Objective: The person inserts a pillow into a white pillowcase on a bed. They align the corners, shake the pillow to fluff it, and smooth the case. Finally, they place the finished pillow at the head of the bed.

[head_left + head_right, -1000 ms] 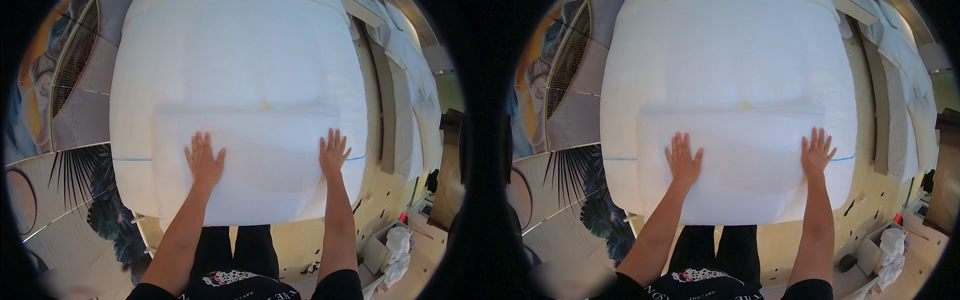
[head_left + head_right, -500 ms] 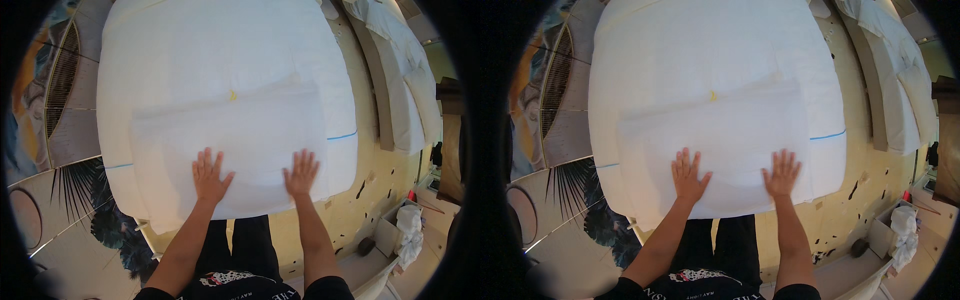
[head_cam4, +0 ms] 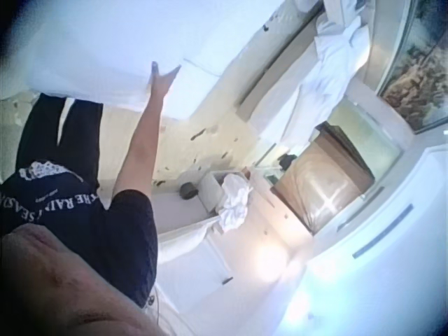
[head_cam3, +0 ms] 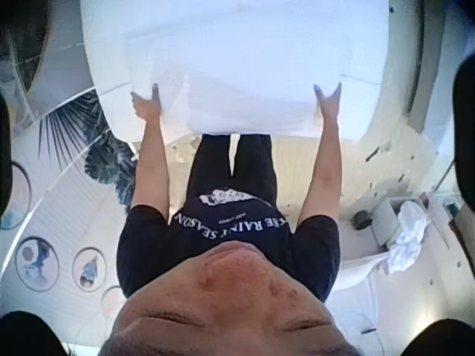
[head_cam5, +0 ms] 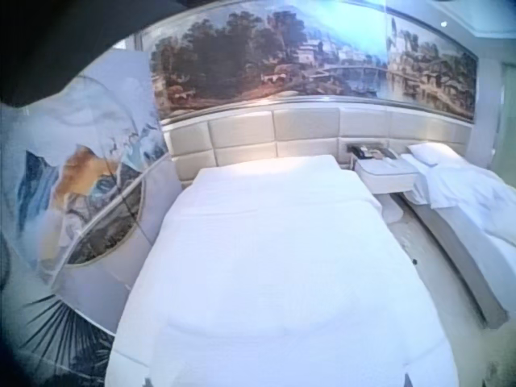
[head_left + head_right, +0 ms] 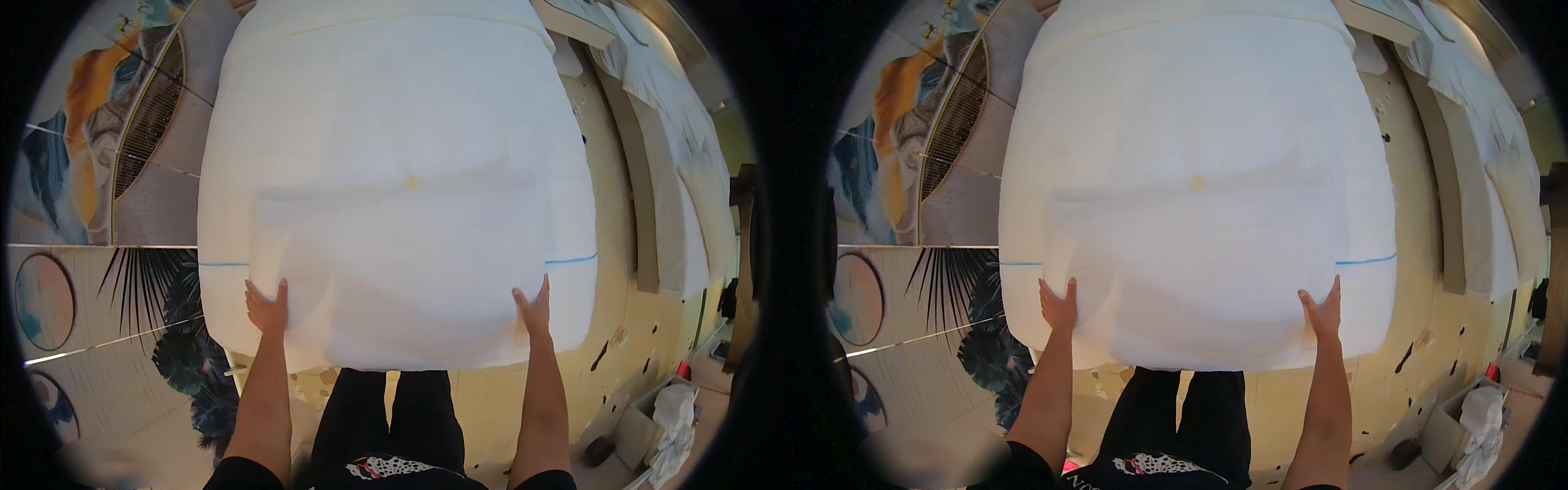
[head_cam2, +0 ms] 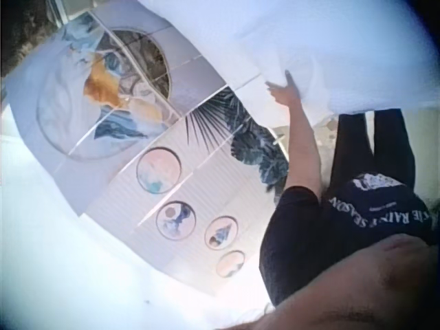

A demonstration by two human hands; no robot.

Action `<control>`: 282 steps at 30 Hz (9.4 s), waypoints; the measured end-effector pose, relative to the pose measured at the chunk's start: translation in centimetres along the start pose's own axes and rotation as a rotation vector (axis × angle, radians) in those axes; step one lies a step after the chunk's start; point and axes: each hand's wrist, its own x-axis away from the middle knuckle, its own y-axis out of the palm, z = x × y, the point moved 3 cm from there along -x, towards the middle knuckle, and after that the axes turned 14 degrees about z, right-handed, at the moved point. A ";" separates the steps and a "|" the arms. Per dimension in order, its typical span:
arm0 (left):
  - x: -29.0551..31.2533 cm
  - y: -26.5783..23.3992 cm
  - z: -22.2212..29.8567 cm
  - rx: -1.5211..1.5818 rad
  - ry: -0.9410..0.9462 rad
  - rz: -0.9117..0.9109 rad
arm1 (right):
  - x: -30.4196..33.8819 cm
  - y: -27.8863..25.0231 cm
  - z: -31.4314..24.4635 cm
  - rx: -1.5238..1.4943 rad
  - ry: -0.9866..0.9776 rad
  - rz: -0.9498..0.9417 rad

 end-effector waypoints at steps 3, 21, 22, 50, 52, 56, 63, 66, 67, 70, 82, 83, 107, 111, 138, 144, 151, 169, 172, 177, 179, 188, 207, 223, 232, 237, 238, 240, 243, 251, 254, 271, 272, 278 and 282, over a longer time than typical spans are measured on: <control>-1.4 -0.1 -1.2 0.054 -0.196 -0.162 | -1.1 0.8 -0.9 -0.057 0.087 -0.064; 11.5 -21.8 -2.4 0.859 -0.300 -0.098 | 0.3 -3.8 -14.4 -0.322 -0.158 -0.243; 13.2 -23.1 -4.3 0.837 -0.357 -0.058 | 2.4 -5.7 -17.7 -0.370 -0.155 -0.288; 23.1 -29.9 -47.4 0.954 -1.007 0.314 | 43.7 7.2 -34.2 -0.381 -0.123 -0.912; 19.9 -30.1 -48.7 0.953 -0.912 0.330 | 44.8 8.2 -34.4 -0.407 -0.137 -0.836; 10.2 -31.3 -49.5 0.894 -0.772 0.236 | 46.7 9.6 -34.6 -0.541 -0.022 -0.706; -5.0 -29.3 -47.4 0.700 -0.469 0.021 | 49.4 16.9 -35.6 -0.684 0.196 -0.497; -9.4 -30.3 -48.2 0.627 -0.418 -0.041 | 52.2 18.6 -38.7 -0.663 0.327 -0.490; -10.6 -30.1 -48.9 0.643 -0.389 -0.028 | 52.6 19.0 -39.5 -0.651 0.334 -0.483; -14.0 -29.6 -49.4 0.734 -0.357 -0.077 | 53.6 19.2 -40.7 -0.622 0.345 -0.420; -25.7 -31.6 -41.7 0.571 0.341 -0.278 | 64.9 18.8 -42.7 -0.980 0.610 -0.161; -26.1 -32.4 -40.3 0.598 0.440 -0.278 | 64.9 20.7 -38.3 -0.981 0.637 -0.111; -46.4 -24.2 -17.7 0.602 0.995 -0.586 | 60.4 34.5 -46.9 -1.142 1.044 0.041; -50.6 -22.5 -12.2 0.559 0.928 -0.607 | 55.1 35.3 -48.9 -1.083 1.035 0.216; -81.4 -4.4 22.1 0.600 0.980 -0.948 | 22.5 45.1 -79.5 -0.564 0.732 0.757; -87.2 -2.5 31.5 0.656 0.945 -0.936 | 18.0 46.4 -86.0 -0.434 0.728 0.799; -87.9 -2.6 36.7 0.722 0.954 -1.029 | 15.1 45.1 -88.0 -0.556 0.818 0.976; -96.2 -4.9 43.0 0.970 0.396 -0.927 | -9.3 40.2 -90.9 -0.655 0.415 0.701; -99.3 -5.6 46.5 1.019 0.256 -0.845 | -17.8 39.1 -94.6 -0.634 0.328 0.607; -105.3 -3.7 56.6 1.476 0.206 -0.605 | -36.0 35.7 -102.5 -0.490 0.150 0.499; -107.5 -2.0 61.7 1.666 0.183 -0.485 | -44.7 33.8 -106.0 -0.323 0.118 0.488; -109.4 11.7 85.1 1.462 0.210 -0.747 | -72.5 35.7 -109.5 0.651 -0.299 1.143; -112.3 36.0 95.2 1.078 0.145 -1.028 | -62.3 89.3 -103.4 -1.320 0.978 0.047; -124.5 36.4 105.0 1.276 0.211 -0.685 | -58.4 90.8 -100.1 -0.679 0.947 0.004; -116.4 33.6 99.0 0.767 1.059 0.079 | -58.9 90.3 -104.7 -0.746 0.907 0.041; -110.1 32.5 89.5 0.496 1.232 -0.241 | -55.8 92.6 -104.4 -0.507 0.780 -0.032; -109.1 33.4 87.9 0.524 1.232 -0.222 | -55.5 92.6 -104.3 -0.298 0.625 -0.049; -108.3 35.0 83.4 0.559 1.203 -0.190 | -53.7 89.3 -105.8 -0.205 0.354 0.041; -104.0 31.9 75.8 0.650 1.612 -0.154 | -50.3 83.4 -103.8 0.072 -0.005 0.325; -98.9 27.4 58.0 -0.216 1.363 -0.622 | -36.1 77.5 -92.2 0.454 0.283 0.081; -101.5 29.6 53.0 -0.283 1.171 -0.587 | -29.4 81.4 -94.5 0.360 0.172 -0.237; -80.1 22.7 44.5 -0.351 2.176 -0.960 | -1.2 70.2 -78.3 0.283 0.907 -0.072; -79.3 22.4 43.1 -0.461 2.118 -0.924 | 2.5 69.8 -77.5 0.262 0.981 -0.081; -78.7 22.5 39.5 -0.832 1.989 -0.708 | 17.5 70.7 -75.0 0.151 1.246 -0.023; -75.4 23.1 38.8 -0.666 2.095 -0.600 | 13.8 72.8 -73.0 0.141 1.155 0.224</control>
